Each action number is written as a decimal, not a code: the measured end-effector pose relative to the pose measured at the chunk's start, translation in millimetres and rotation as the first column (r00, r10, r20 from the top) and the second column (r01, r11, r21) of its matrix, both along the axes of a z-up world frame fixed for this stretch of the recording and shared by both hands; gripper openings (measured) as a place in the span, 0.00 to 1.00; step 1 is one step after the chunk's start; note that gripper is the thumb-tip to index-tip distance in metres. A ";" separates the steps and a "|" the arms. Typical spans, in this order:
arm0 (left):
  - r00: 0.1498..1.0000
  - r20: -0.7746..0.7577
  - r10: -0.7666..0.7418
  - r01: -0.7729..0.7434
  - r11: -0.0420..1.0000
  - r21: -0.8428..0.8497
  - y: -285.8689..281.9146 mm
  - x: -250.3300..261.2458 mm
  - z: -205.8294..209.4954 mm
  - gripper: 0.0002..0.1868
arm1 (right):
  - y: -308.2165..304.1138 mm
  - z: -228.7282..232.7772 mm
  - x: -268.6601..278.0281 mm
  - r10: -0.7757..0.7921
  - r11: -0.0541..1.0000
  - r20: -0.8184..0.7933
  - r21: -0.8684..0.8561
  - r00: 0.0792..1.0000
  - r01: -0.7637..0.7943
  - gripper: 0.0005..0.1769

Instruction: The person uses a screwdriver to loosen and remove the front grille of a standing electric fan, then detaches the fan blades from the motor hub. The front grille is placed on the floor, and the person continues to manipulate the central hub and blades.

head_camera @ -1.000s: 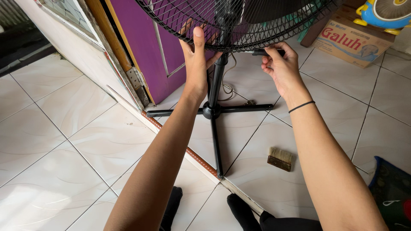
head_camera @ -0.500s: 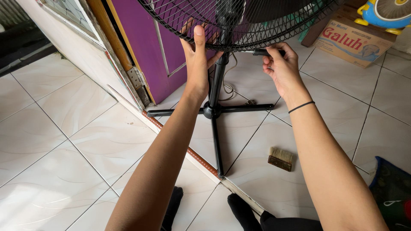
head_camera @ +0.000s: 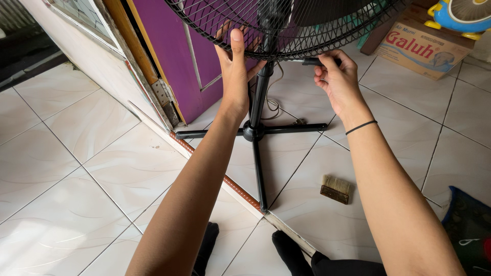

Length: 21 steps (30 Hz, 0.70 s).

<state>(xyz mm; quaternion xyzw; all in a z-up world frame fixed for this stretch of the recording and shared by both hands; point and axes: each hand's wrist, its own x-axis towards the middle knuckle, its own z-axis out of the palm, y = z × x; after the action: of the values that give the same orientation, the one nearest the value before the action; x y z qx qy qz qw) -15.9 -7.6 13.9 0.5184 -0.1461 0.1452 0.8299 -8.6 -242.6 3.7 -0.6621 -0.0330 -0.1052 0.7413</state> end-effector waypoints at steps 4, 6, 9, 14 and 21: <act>1.000 0.001 -0.008 0.008 1.000 -0.008 1.5 -1.2 -0.1 0.63 | -3.8 -5.7 0.7 0.002 1.000 -0.061 0.007 0.998 -0.001 0.07; 1.000 0.003 -0.010 0.010 1.000 -0.017 1.6 -1.4 -0.6 0.63 | -8.7 -14.0 1.2 0.027 0.999 -0.105 0.045 0.994 -0.022 0.09; 0.999 0.017 -0.028 0.029 0.999 -0.032 1.8 0.1 -1.3 0.62 | -13.6 -33.3 4.6 0.063 0.964 -0.260 0.265 0.963 0.009 0.09; 1.000 0.010 -0.026 0.026 0.999 -0.033 4.5 3.2 -2.9 0.60 | -15.8 -68.4 -2.8 0.275 0.883 -0.303 0.455 0.913 -0.115 0.14; 0.999 0.036 -0.020 0.022 0.999 -0.044 4.3 4.1 -6.9 0.60 | -14.6 -101.6 -12.7 0.322 0.947 -0.392 0.147 0.861 -0.287 0.15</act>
<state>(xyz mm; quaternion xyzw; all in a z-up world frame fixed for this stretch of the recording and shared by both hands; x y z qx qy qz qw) -11.9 -3.3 6.9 0.4957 -0.1632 0.1488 0.8400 -21.3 -257.2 -97.8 -0.6242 0.0238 0.1538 0.7656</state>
